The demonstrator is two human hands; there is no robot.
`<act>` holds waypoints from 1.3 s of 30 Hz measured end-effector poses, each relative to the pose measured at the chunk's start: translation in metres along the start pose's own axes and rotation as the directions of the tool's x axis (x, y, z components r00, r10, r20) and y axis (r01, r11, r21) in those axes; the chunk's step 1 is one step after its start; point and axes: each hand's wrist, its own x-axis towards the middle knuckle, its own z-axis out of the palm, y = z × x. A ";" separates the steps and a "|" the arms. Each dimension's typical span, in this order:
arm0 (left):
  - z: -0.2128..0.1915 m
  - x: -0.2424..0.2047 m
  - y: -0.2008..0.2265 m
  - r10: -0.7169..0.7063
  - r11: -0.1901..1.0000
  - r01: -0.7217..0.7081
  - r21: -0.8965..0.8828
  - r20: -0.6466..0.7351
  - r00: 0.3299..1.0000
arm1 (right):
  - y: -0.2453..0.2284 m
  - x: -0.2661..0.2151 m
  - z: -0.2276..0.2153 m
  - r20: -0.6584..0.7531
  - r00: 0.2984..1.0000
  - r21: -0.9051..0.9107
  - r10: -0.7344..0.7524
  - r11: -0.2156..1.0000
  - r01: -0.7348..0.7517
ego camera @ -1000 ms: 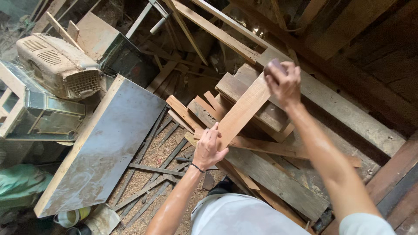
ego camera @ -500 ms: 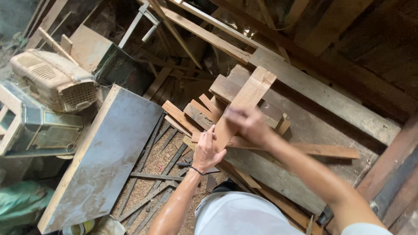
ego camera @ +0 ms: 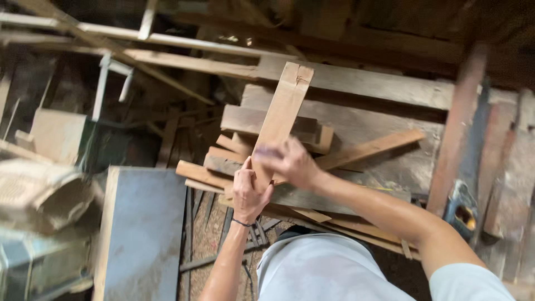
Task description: The person sands a wooden plank with sandpaper, marks it with a pen, and then cuts it using a hand saw. The person handles the plank and tools directly with their hands throughout the process.
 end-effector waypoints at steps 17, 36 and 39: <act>0.059 0.035 0.064 0.261 0.964 -0.230 -0.132 0.320 0.911 | 0.000 -0.102 -0.074 -0.162 0.941 -0.253 0.298 0.909 -0.332; 0.113 0.024 0.125 0.406 0.914 -0.337 -0.228 0.551 0.729 | -0.021 -0.188 -0.092 -0.247 0.772 -0.156 0.586 0.762 -0.628; 0.118 0.020 0.130 0.411 0.911 -0.318 -0.261 0.536 0.737 | -0.024 -0.197 -0.090 -0.278 0.747 -0.139 0.604 0.744 -0.654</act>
